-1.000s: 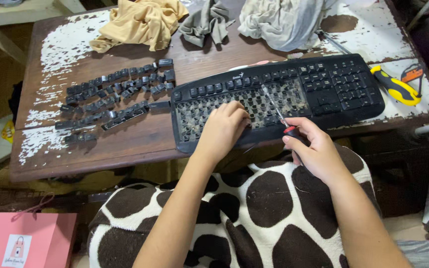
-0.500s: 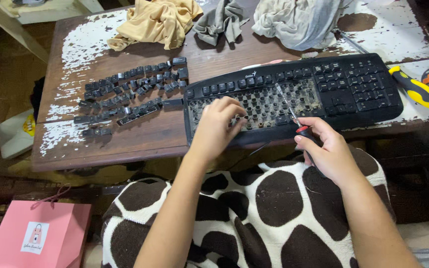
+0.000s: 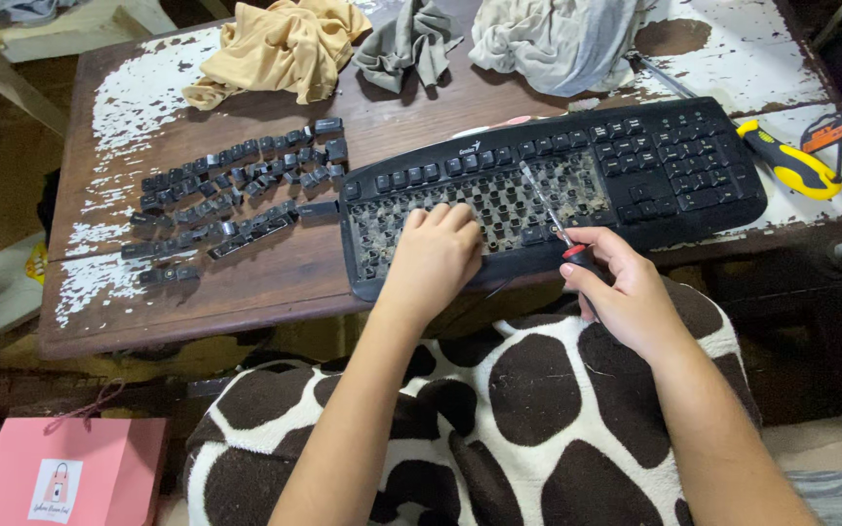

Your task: The person uses a screwdriver to pry off individual keycaps from a black computer keyboard and places them on the table. The removed keycaps are arranged in rows on the wooden surface. The person continues this process across the keyboard throughout the clip.

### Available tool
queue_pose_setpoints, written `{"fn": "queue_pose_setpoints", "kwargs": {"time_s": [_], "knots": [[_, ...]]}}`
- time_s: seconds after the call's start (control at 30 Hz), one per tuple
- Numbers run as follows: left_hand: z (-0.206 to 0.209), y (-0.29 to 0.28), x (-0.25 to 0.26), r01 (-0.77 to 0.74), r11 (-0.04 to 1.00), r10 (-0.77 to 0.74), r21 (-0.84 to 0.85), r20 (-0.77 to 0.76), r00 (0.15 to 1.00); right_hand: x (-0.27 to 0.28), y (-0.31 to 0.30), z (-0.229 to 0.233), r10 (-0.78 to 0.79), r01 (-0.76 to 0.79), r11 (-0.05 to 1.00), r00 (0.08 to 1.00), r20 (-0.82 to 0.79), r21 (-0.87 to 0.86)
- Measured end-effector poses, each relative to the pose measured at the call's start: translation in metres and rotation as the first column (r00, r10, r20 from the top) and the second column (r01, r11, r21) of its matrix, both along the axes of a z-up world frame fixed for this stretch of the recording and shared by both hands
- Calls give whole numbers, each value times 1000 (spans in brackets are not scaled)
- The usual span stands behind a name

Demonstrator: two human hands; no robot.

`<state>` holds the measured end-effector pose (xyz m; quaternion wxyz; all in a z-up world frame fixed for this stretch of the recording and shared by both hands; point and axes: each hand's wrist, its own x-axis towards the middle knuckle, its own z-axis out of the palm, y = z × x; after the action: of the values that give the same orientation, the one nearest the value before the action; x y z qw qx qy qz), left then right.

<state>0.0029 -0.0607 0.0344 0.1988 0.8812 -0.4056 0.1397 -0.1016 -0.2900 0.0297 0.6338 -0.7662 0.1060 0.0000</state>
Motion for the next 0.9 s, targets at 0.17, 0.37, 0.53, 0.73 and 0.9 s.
{"fn": "queue_pose_setpoints", "kwargs": {"time_s": [0.17, 0.37, 0.53, 0.73, 0.9], "knots": [[22, 20, 3, -77, 963, 25, -260, -199, 980, 0, -2, -2, 3, -3, 1000, 1000, -18, -2], [43, 102, 22, -321, 889, 202, -328, -347, 916, 0, -5, -5, 13, -13, 999, 1000, -10, 40], [33, 190, 32, -513, 855, 479, -74, -262, 837, 0, -8, -13, 25, -25, 1000, 1000, -5, 5], [-8, 224, 44, -599, 765, 641, 236, -183, 745, 0, -6, -14, -103, 102, 995, 994, 29, 5], [-24, 226, 48, -599, 779, 623, 185, -118, 773, -2, -3, -12, -135, 139, 987, 989, 52, -79]]}}
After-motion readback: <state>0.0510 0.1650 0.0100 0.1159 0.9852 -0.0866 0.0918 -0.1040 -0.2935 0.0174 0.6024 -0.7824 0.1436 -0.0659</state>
